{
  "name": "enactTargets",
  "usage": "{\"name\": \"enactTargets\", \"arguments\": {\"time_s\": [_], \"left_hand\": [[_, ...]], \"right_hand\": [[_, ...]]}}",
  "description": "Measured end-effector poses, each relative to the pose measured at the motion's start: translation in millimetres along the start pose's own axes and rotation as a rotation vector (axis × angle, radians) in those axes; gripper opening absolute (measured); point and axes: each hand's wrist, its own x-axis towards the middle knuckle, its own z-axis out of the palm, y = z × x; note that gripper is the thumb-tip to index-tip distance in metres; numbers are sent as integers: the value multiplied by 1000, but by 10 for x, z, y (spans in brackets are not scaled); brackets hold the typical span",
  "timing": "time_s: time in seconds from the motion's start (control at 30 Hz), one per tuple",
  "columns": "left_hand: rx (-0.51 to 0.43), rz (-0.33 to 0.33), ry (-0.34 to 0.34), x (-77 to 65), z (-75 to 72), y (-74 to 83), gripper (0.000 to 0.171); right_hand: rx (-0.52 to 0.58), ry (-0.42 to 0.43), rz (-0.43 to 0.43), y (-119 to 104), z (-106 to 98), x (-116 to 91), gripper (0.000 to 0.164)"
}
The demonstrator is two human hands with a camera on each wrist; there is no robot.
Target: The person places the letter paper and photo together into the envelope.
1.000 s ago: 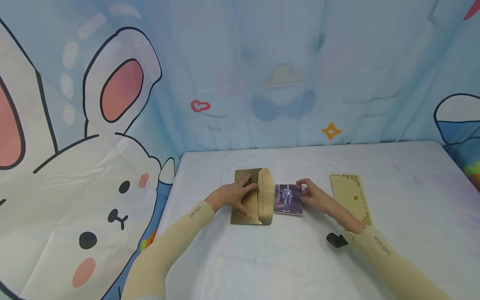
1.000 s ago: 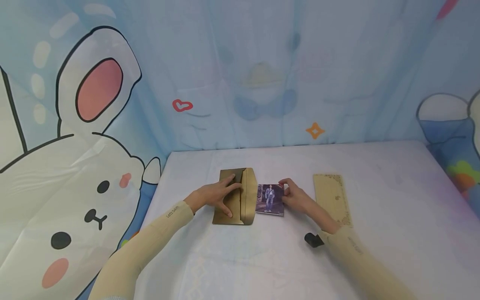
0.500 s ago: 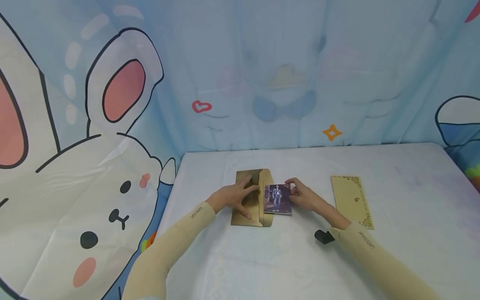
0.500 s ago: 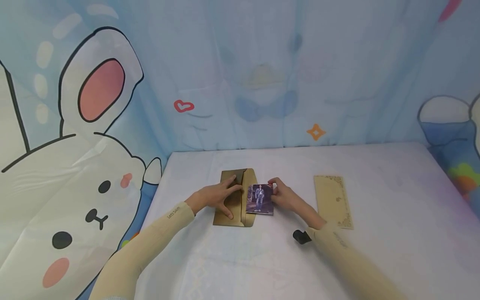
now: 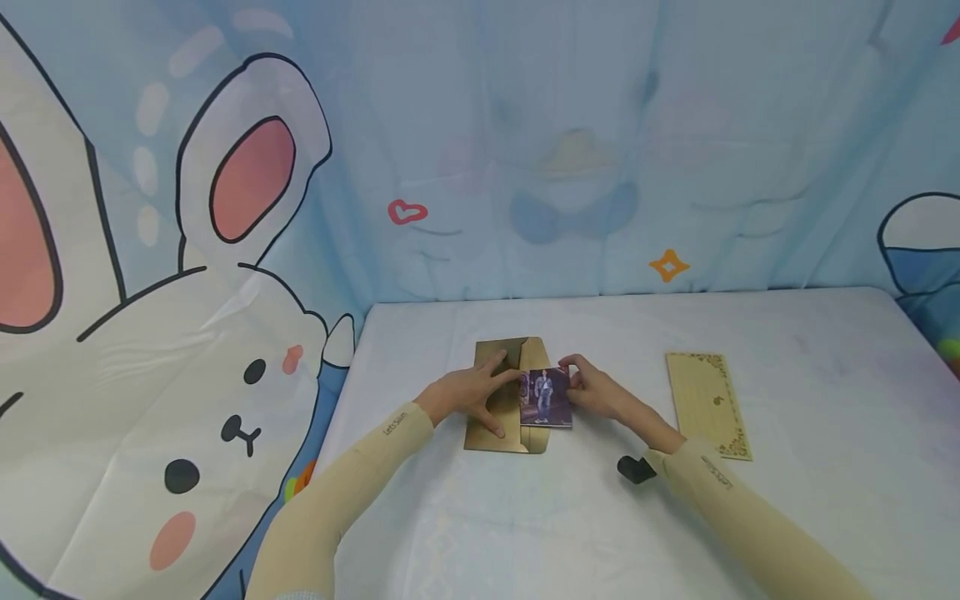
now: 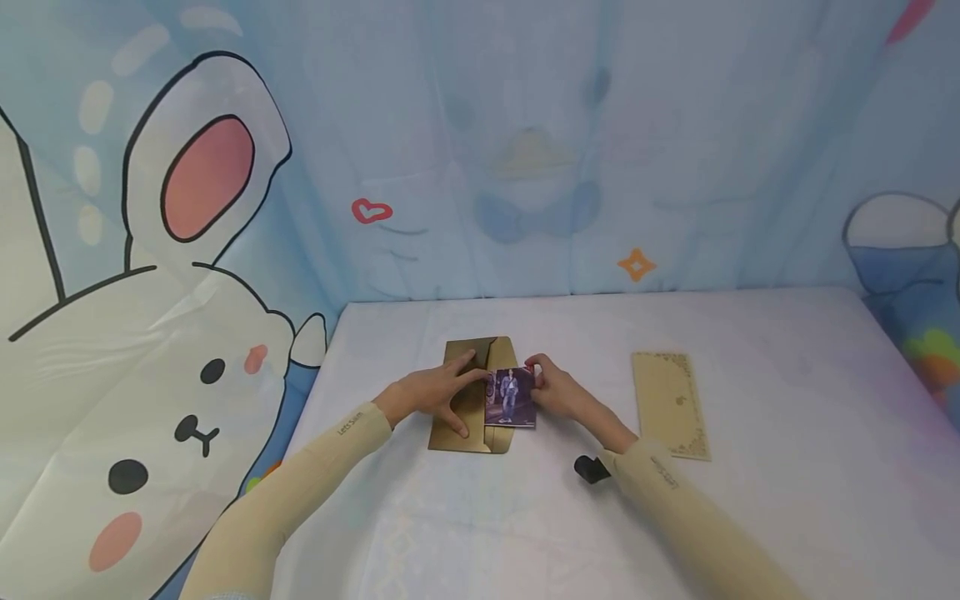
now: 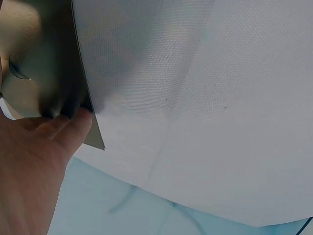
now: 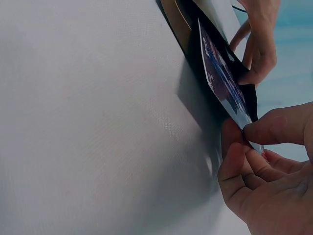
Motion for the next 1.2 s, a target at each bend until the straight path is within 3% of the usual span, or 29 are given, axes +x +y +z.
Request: {"name": "enactTargets", "arguments": {"time_s": [0.3,0.87,1.2], "left_hand": [[4,-20,-24,19,5,12,115],[49,-2,2,18,14,-8,113],[52,1,19,31,44,-26,112]], "right_hand": [[18,12,37,-45,108,60,54],[71,25,127,-225,307,163,51],[57,39,134,-298,425,236,47]]}}
